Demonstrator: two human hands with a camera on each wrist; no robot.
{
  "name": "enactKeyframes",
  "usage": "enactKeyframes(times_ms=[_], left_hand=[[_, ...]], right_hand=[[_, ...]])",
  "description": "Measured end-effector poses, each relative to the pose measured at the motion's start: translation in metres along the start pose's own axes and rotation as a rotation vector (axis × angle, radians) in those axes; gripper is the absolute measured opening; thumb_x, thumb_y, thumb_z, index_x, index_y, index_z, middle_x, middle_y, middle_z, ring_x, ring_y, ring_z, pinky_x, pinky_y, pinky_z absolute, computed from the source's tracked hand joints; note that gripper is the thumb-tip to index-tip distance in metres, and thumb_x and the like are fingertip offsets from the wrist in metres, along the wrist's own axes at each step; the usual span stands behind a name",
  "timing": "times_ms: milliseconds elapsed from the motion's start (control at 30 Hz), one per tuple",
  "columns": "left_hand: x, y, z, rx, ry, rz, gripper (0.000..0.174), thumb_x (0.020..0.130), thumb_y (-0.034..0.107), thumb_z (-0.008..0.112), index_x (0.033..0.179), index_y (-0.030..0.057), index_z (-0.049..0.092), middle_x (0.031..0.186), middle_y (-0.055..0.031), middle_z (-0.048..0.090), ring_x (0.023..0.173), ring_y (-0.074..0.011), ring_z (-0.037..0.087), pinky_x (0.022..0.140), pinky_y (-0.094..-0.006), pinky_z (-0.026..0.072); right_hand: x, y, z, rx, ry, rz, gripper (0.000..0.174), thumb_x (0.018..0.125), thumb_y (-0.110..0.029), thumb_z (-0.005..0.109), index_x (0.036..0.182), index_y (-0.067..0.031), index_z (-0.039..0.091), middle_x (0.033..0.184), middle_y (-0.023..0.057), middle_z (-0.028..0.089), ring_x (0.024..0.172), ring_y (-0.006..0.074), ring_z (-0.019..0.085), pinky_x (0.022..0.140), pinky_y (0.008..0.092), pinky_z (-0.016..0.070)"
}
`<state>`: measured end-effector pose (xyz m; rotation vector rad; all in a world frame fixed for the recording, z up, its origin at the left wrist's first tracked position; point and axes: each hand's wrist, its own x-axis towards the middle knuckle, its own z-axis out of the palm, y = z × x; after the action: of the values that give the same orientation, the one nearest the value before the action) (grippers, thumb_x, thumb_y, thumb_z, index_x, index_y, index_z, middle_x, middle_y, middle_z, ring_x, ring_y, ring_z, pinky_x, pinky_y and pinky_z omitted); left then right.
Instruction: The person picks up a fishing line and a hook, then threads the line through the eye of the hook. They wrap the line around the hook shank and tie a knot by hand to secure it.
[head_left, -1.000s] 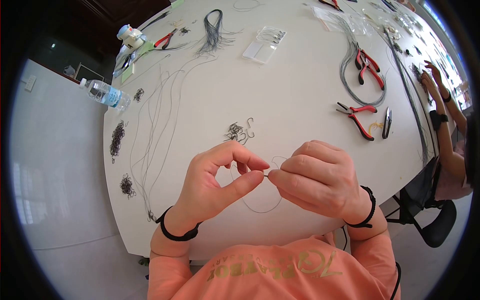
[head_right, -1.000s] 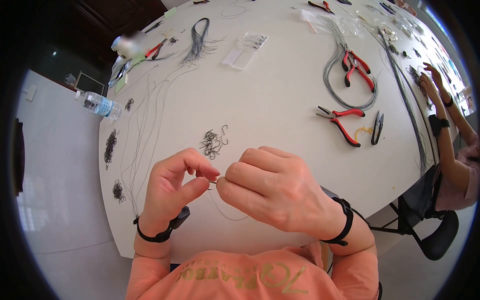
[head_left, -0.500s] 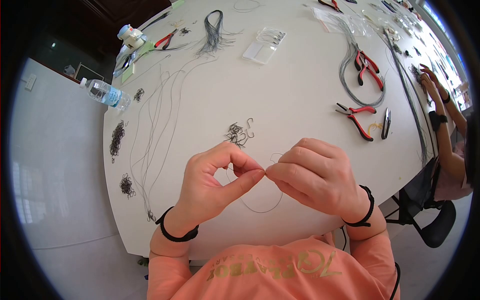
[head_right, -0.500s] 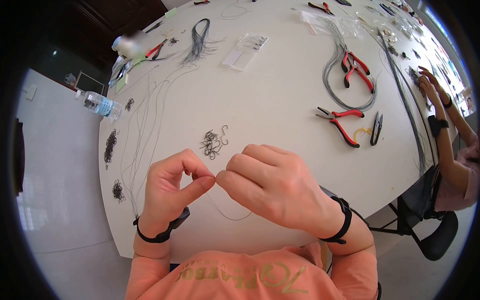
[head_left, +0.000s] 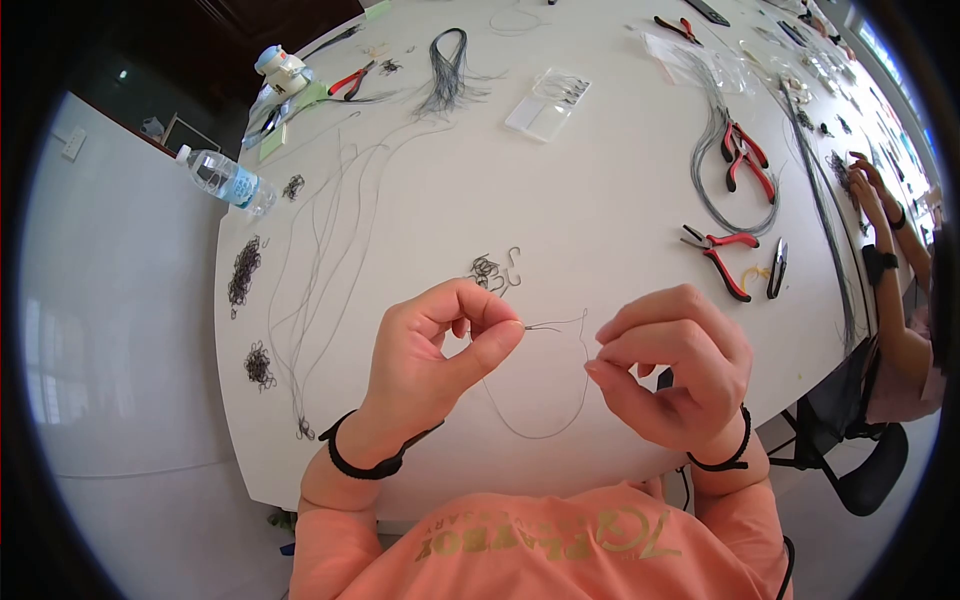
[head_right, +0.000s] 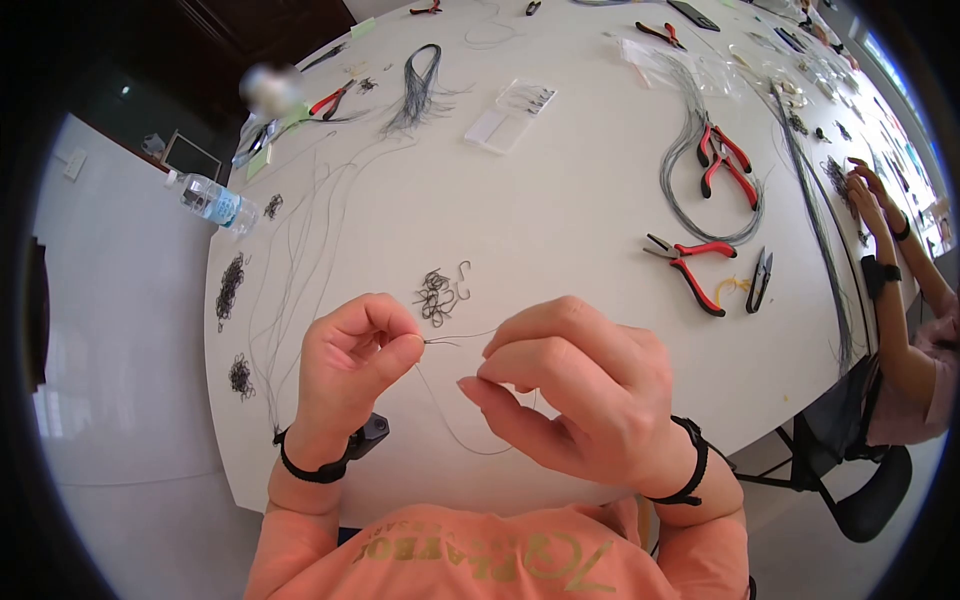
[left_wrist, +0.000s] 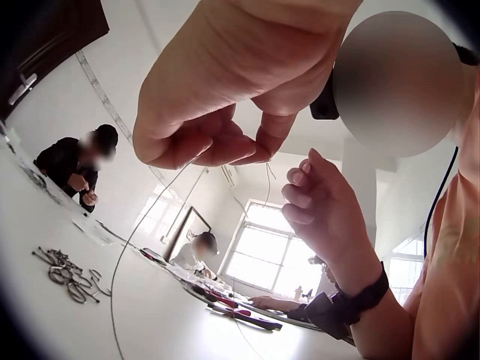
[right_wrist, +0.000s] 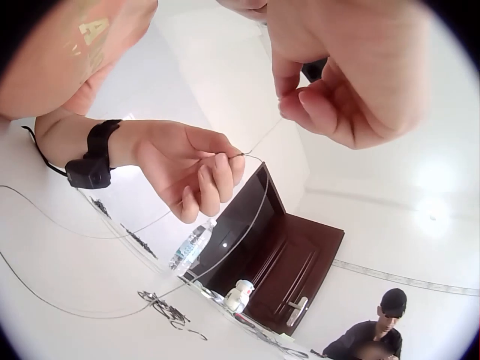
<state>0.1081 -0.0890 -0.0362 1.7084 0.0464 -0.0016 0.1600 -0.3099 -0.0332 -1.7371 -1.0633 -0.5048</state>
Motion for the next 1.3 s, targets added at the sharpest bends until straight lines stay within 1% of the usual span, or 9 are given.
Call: enactKeyframes(times_ms=[67, 100, 167, 300, 467, 767, 1167, 1233, 1300], left_hand=[[-0.001, 0.001, 0.000, -0.027, -0.002, -0.025, 0.005, 0.088, 0.009, 0.074, 0.088, 0.0054, 0.071, 0.083, 0.0041, 0.068, 0.076, -0.0046, 0.053, 0.072, -0.0235, 0.0384], [-0.001, 0.002, 0.000, -0.058, -0.005, -0.030, 0.005, 0.088, 0.009, 0.074, 0.088, 0.0052, 0.071, 0.083, 0.0040, 0.068, 0.077, -0.0047, 0.053, 0.073, -0.0233, 0.0382], [-0.002, 0.002, 0.000, -0.088, -0.009, -0.034, 0.004, 0.088, 0.008, 0.073, 0.089, 0.0051, 0.071, 0.084, 0.0038, 0.068, 0.078, -0.0048, 0.053, 0.073, -0.0231, 0.0380], [-0.003, 0.001, 0.000, -0.102, -0.023, -0.027, 0.004, 0.088, 0.006, 0.073, 0.090, 0.0049, 0.071, 0.085, 0.0037, 0.068, 0.078, -0.0049, 0.052, 0.072, -0.0235, 0.0379], [-0.005, 0.002, 0.001, -0.117, -0.047, -0.003, 0.003, 0.088, 0.006, 0.073, 0.090, 0.0047, 0.071, 0.085, 0.0035, 0.069, 0.078, -0.0050, 0.052, 0.072, -0.0240, 0.0379], [-0.007, -0.001, 0.005, -0.180, -0.038, 0.035, 0.003, 0.089, 0.005, 0.072, 0.090, 0.0053, 0.070, 0.085, 0.0038, 0.069, 0.078, -0.0046, 0.052, 0.073, -0.0243, 0.0375], [-0.004, -0.004, 0.007, 0.066, 0.086, 0.272, 0.007, 0.086, 0.005, 0.072, 0.085, 0.0088, 0.065, 0.081, 0.0044, 0.068, 0.073, -0.0050, 0.053, 0.069, -0.0242, 0.0377], [-0.006, -0.001, 0.005, 0.102, 0.048, 0.273, 0.011, 0.086, -0.006, 0.066, 0.088, 0.0036, 0.062, 0.084, -0.0003, 0.062, 0.077, -0.0084, 0.049, 0.073, -0.0245, 0.0373], [-0.006, -0.001, 0.005, 0.106, 0.058, 0.273, 0.011, 0.085, -0.006, 0.065, 0.088, 0.0037, 0.062, 0.084, -0.0004, 0.062, 0.077, -0.0085, 0.048, 0.073, -0.0245, 0.0374]], right_hand=[[0.000, -0.003, 0.007, 0.057, 0.073, 0.207, 0.022, 0.073, 0.003, 0.080, 0.085, -0.0046, 0.063, 0.084, 0.0064, 0.068, 0.058, 0.0138, 0.064, 0.045, 0.0254, 0.0481], [0.000, -0.002, 0.010, 0.057, 0.073, 0.205, 0.022, 0.073, 0.003, 0.080, 0.085, -0.0046, 0.063, 0.084, 0.0064, 0.068, 0.058, 0.0138, 0.064, 0.045, 0.0254, 0.0481], [-0.002, 0.003, 0.017, 0.193, -0.007, 0.322, 0.020, 0.077, 0.006, 0.076, 0.090, -0.0039, 0.064, 0.086, 0.0061, 0.068, 0.063, 0.0153, 0.068, 0.049, 0.0259, 0.0532], [-0.006, 0.012, 0.019, 0.141, -0.062, 0.255, 0.018, 0.078, 0.007, 0.074, 0.091, -0.0042, 0.067, 0.084, 0.0058, 0.067, 0.065, 0.0154, 0.067, 0.052, 0.0260, 0.0533], [-0.003, 0.012, 0.019, 0.138, 0.018, 0.228, 0.017, 0.077, 0.008, 0.074, 0.087, -0.0041, 0.070, 0.077, 0.0047, 0.064, 0.064, 0.0153, 0.065, 0.055, 0.0259, 0.0516], [-0.012, 0.015, 0.036, 0.116, 0.045, 0.167, 0.019, 0.071, 0.007, 0.075, 0.082, -0.0067, 0.070, 0.072, 0.0026, 0.063, 0.059, 0.0141, 0.063, 0.050, 0.0264, 0.0492], [-0.015, 0.008, 0.043, 0.128, 0.047, 0.148, 0.018, 0.072, 0.006, 0.075, 0.083, -0.0059, 0.067, 0.069, 0.0020, 0.062, 0.057, 0.0137, 0.063, 0.047, 0.0256, 0.0472], [-0.014, 0.006, 0.042, 0.100, 0.039, 0.134, 0.018, 0.072, 0.005, 0.075, 0.083, -0.0059, 0.067, 0.069, 0.0022, 0.061, 0.056, 0.0139, 0.062, 0.046, 0.0260, 0.0462], [-0.015, 0.005, 0.041, 0.072, 0.031, 0.122, 0.017, 0.073, 0.005, 0.075, 0.083, -0.0059, 0.066, 0.068, 0.0023, 0.061, 0.055, 0.0140, 0.061, 0.045, 0.0263, 0.0453]])
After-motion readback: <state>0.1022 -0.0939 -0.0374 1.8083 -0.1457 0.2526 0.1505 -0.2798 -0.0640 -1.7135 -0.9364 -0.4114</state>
